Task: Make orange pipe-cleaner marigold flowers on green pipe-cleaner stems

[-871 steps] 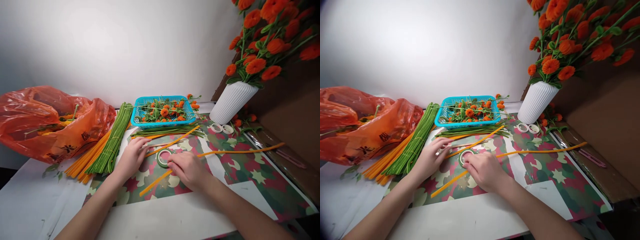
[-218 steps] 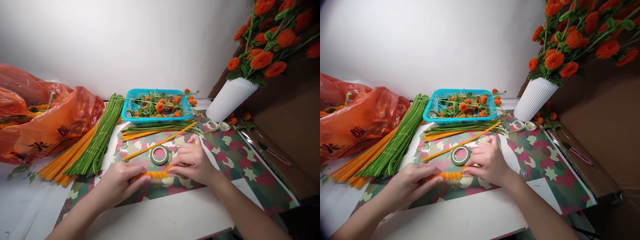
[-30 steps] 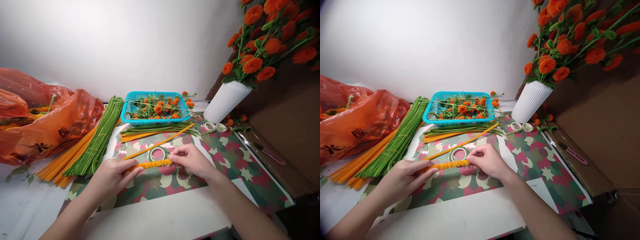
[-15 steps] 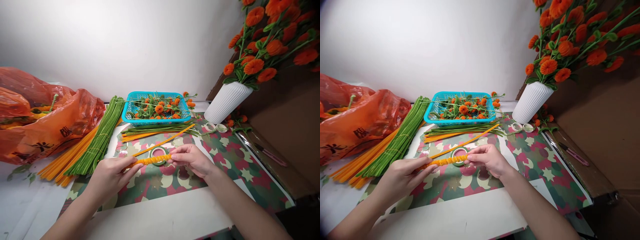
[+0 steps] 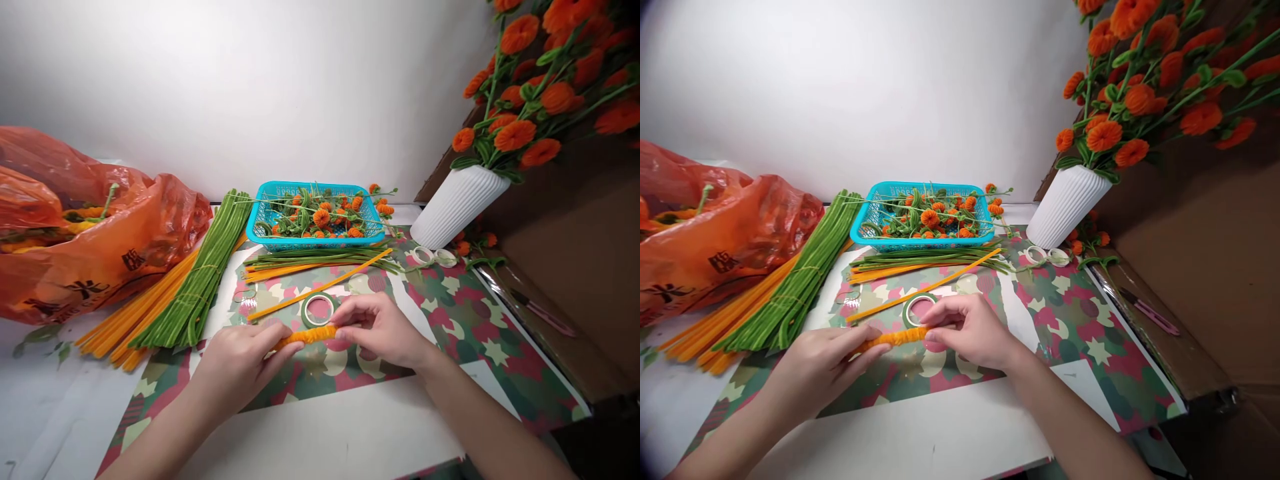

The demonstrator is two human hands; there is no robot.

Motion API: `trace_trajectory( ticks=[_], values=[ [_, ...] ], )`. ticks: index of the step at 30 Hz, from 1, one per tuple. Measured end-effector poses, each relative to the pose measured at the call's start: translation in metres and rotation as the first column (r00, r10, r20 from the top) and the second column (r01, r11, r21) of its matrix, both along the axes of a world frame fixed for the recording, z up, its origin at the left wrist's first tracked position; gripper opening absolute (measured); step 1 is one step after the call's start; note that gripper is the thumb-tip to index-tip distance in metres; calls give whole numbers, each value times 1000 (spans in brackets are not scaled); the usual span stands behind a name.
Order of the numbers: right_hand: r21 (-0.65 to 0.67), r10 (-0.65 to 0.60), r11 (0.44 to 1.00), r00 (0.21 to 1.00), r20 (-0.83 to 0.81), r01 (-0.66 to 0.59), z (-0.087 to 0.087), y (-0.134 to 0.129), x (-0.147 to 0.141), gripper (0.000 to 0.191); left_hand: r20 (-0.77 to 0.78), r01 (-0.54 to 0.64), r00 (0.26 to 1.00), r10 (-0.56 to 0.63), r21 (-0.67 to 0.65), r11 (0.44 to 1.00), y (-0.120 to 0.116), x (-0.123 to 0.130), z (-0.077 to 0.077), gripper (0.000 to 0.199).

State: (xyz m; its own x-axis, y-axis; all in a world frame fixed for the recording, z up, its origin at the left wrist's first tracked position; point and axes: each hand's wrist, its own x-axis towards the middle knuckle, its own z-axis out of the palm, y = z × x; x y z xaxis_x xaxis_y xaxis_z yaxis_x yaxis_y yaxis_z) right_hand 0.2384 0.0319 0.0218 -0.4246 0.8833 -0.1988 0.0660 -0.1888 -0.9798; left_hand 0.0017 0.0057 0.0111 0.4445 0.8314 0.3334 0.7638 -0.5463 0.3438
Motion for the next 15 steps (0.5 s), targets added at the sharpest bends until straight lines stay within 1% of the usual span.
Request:
trace_trajectory(
  ticks=[2, 3, 5, 6, 7, 8, 10, 11, 12, 13, 14, 15],
  values=[
    [20, 4, 1000, 1000, 22, -4, 2, -2, -1, 12, 14, 15, 1000, -15, 19, 1000, -1, 2, -1, 30],
    [64, 3, 998, 999, 42, -6, 2, -3, -1, 12, 27, 22, 999, -23, 26, 999, -1, 3, -1, 30],
    [218, 7, 976, 995, 101, -29, 2, -4, 0, 12, 65, 37, 997, -37, -4, 999, -1, 5, 0, 30],
    [317, 8, 947, 991, 134, -51, 1, -4, 0, 13, 89, 42, 995, -38, -50, 998, 0, 5, 1, 29],
    [422, 12, 903, 986, 166, -82, 1, -4, 1, 15, 116, 41, 993, -28, -112, 993, 0, 5, 2, 28],
    [526, 20, 842, 981, 193, -121, -1, -4, 2, 18, 141, 34, 990, -8, -184, 982, 0, 6, 3, 26],
    [701, 43, 683, 969, 242, -205, -4, -4, 4, 22, 181, 20, 983, 43, -331, 943, 1, 6, 6, 27],
    [760, 49, 602, 961, 271, -245, -6, -4, 6, 24, 197, 18, 978, 66, -395, 918, 2, 7, 7, 30],
    [801, 45, 529, 951, 305, -282, -7, -4, 7, 26, 214, 25, 973, 82, -455, 890, 3, 7, 8, 33],
    [826, 30, 469, 940, 340, -313, -9, -4, 7, 27, 231, 37, 968, 95, -511, 859, 4, 8, 9, 36],
    [838, 9, 425, 928, 373, -341, -10, -5, 7, 28, 249, 52, 962, 108, -560, 827, 4, 8, 10, 38],
    [842, -11, 394, 915, 404, -368, -11, -6, 7, 29, 267, 67, 956, 122, -601, 797, 5, 8, 11, 39]
  ],
)
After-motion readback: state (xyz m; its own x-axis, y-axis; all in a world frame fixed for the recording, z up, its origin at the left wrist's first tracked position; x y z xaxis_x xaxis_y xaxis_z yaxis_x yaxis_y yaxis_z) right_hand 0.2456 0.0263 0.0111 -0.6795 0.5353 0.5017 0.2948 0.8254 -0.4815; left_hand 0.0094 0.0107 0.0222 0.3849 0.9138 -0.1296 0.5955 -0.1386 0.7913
